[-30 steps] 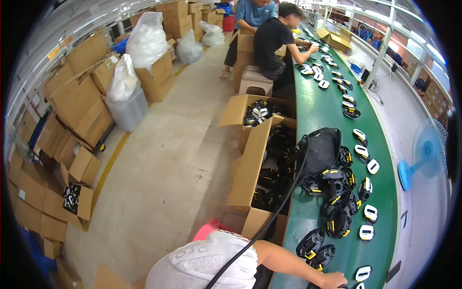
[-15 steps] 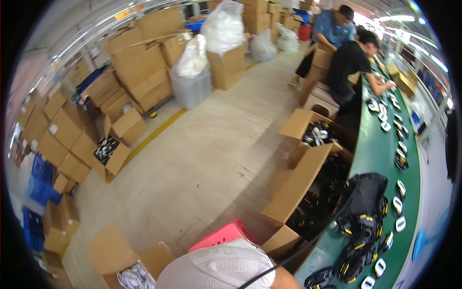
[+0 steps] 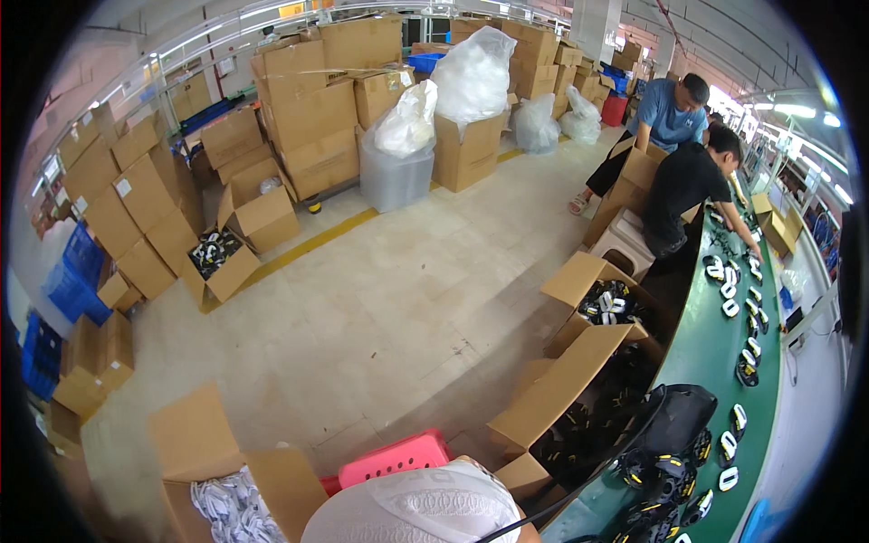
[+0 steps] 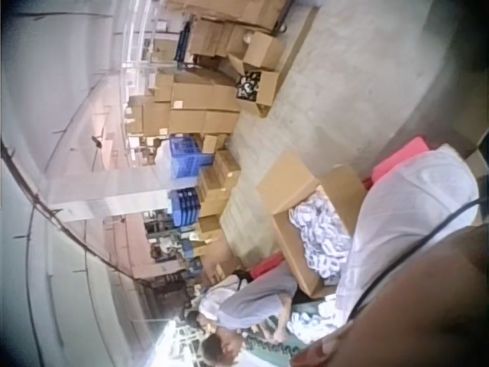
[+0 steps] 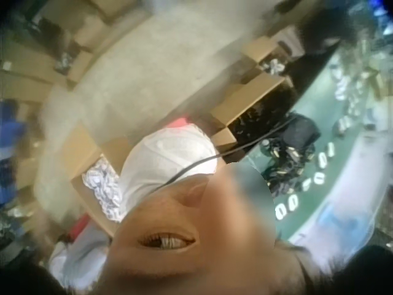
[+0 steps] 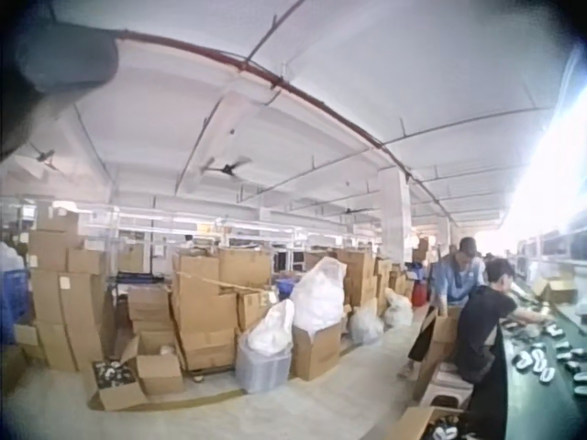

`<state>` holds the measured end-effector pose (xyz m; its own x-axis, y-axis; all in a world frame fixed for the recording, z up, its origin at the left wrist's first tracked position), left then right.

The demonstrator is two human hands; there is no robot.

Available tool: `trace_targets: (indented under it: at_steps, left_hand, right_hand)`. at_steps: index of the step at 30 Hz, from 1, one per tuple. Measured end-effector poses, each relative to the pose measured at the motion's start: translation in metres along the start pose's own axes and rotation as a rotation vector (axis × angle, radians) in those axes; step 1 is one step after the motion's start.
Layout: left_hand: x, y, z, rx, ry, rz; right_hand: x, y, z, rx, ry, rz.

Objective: The person assembles small white plastic components into black plastic housings by hand on an assembly line.

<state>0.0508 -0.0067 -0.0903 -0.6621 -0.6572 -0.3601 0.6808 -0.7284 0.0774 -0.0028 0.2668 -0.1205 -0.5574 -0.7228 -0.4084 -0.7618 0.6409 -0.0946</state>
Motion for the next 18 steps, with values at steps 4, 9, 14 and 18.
trace_targets:
  at_steps: [4, 9, 14, 18]
  left_hand:
    - [0.012, 0.005, 0.004, -0.113, 0.172, 0.143]
    - [0.019, 0.0, 0.022, 0.007, 0.28, 0.086]
    - [-0.024, -0.075, 0.006, -0.084, 0.364, 0.007]
    - [-0.015, -0.027, 0.022, 0.305, -0.109, -0.203]
  right_hand:
    - [-0.012, 0.015, -0.038, 0.051, -0.08, 0.065]
    - [0.047, -0.096, -0.075, 0.349, -0.054, 0.39]
    - [0.208, -0.234, -0.106, 0.493, 0.157, 0.954]
    - [0.231, -0.264, -0.14, 0.104, 0.17, 1.142]
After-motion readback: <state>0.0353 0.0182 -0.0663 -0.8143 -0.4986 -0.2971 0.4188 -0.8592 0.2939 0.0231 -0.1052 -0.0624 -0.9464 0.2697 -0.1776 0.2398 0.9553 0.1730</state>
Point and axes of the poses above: each hand's wrist, its own x-axis away from the middle knuckle, its own y-axis out of the palm, z = x × y, the point moved 3 cm from there along -x, towards the middle knuckle, and after that the axes turned 12 degrees about z, right-handed, at the moved point
